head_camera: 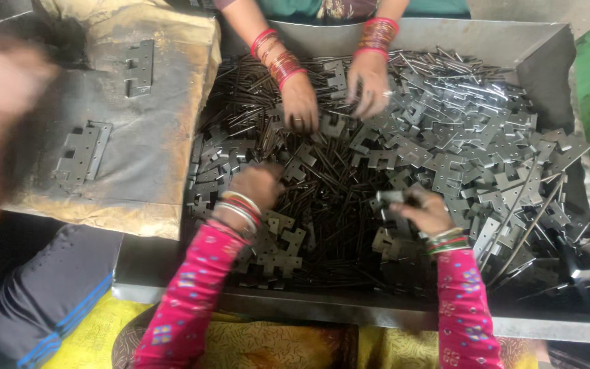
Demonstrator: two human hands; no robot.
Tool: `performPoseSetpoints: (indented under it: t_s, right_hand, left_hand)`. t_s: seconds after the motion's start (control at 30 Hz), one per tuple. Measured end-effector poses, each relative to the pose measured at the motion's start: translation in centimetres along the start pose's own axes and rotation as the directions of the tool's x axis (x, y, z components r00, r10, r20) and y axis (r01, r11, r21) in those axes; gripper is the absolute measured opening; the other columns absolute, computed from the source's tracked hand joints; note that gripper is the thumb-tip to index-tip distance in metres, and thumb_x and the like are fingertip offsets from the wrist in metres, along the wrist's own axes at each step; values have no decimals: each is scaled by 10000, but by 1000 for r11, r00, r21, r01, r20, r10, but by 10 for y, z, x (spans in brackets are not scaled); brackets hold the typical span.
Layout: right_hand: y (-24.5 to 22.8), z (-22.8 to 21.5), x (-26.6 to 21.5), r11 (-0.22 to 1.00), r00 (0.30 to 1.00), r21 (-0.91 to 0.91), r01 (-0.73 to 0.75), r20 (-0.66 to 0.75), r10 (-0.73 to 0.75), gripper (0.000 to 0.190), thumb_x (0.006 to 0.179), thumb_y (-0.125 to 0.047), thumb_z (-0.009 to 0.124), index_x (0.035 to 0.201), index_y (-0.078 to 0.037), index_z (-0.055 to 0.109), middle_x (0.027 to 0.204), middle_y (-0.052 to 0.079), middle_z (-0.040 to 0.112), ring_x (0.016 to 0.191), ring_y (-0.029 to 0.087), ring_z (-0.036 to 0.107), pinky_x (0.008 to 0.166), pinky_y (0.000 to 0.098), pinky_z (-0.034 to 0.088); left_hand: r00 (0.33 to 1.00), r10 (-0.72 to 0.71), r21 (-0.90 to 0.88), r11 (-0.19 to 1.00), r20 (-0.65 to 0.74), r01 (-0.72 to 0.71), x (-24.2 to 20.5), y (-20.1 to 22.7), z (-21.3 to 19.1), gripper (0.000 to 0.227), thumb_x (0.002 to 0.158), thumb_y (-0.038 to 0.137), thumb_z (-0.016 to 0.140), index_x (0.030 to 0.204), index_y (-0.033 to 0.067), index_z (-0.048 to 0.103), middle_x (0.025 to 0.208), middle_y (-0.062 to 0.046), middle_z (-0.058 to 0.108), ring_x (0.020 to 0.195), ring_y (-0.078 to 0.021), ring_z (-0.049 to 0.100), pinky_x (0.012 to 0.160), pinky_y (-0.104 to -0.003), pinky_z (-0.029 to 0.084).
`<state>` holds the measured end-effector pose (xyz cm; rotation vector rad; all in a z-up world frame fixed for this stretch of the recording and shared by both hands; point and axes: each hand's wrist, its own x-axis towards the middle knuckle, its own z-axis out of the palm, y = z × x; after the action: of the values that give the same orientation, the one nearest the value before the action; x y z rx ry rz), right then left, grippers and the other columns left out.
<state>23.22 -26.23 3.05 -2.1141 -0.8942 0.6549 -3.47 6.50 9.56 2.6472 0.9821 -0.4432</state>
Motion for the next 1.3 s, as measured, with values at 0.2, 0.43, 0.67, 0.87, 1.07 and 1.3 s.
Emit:
performPoseSetpoints:
  t_s: [0.2, 0.43, 0.67, 0.87, 1.07, 1.3]
  right_hand:
    - [-47, -33, -38, 50, 966, 966, 255, -257, 17, 203, 917, -146, 634, 1090, -66, 703, 1006, 112, 738, 978, 252, 715, 890, 506, 605]
    - [-41, 44, 26, 664, 954, 740, 106, -265, 143, 324, 945, -335, 619, 1128, -70, 654, 1069, 139, 714, 853, 245, 744, 639, 459, 626]
    - [-62, 153, 62, 622, 978, -779, 77, -61, -197, 368, 820, -356, 748, 1078, -100, 689, 1022, 153, 686, 953, 321, 694, 720, 473, 581]
    - [-55, 150, 65, 766, 983, -629, 132, -17, -183, 340, 839, -314, 735, 1058, -61, 673, 1058, 173, 680, 991, 372, 683, 770, 509, 582]
    - [-46, 142, 65, 634, 981, -752, 180, 89, -172, 285, 815, -191, 717, 1087, -111, 695, 1057, 145, 693, 999, 342, 704, 755, 458, 596]
    - [-41, 74, 43, 959, 937, -102, 264, -207, -281, 241, 928, -328, 742, 1053, -124, 766, 959, 98, 766, 845, 271, 735, 754, 416, 581]
  left_hand:
    - [982, 186, 212, 959, 38, -189, 2, 21, 90, 162, 914, 165, 648, 1027, 120, 756, 1009, -133, 760, 967, -320, 737, 839, -488, 561]
    - [974, 223, 358, 907, 45, -224, 8, 20, 80, 146, 890, 172, 666, 971, 149, 785, 993, -82, 762, 962, -273, 701, 899, -484, 519]
    - [996, 80, 8, 997, 33, -80, 0, 23, 17, 283, 1022, 414, 562, 1171, 209, 687, 831, -78, 766, 658, -192, 722, 554, -319, 565]
    - [927, 299, -932, 207, -228, -296, -4, 6, 11, 283, 987, 338, 562, 1120, 107, 657, 773, -103, 765, 575, -190, 730, 509, -320, 581]
    - [860, 330, -914, -256, -389, -315, 24, -4, 36, 219, 988, 146, 696, 1144, 15, 615, 1042, -102, 725, 920, -178, 723, 792, -339, 625]
    - [873, 236, -873, 143, -427, -466, 32, -10, 47, 189, 923, 35, 738, 1110, 11, 720, 1066, -134, 780, 957, -178, 747, 883, -321, 627]
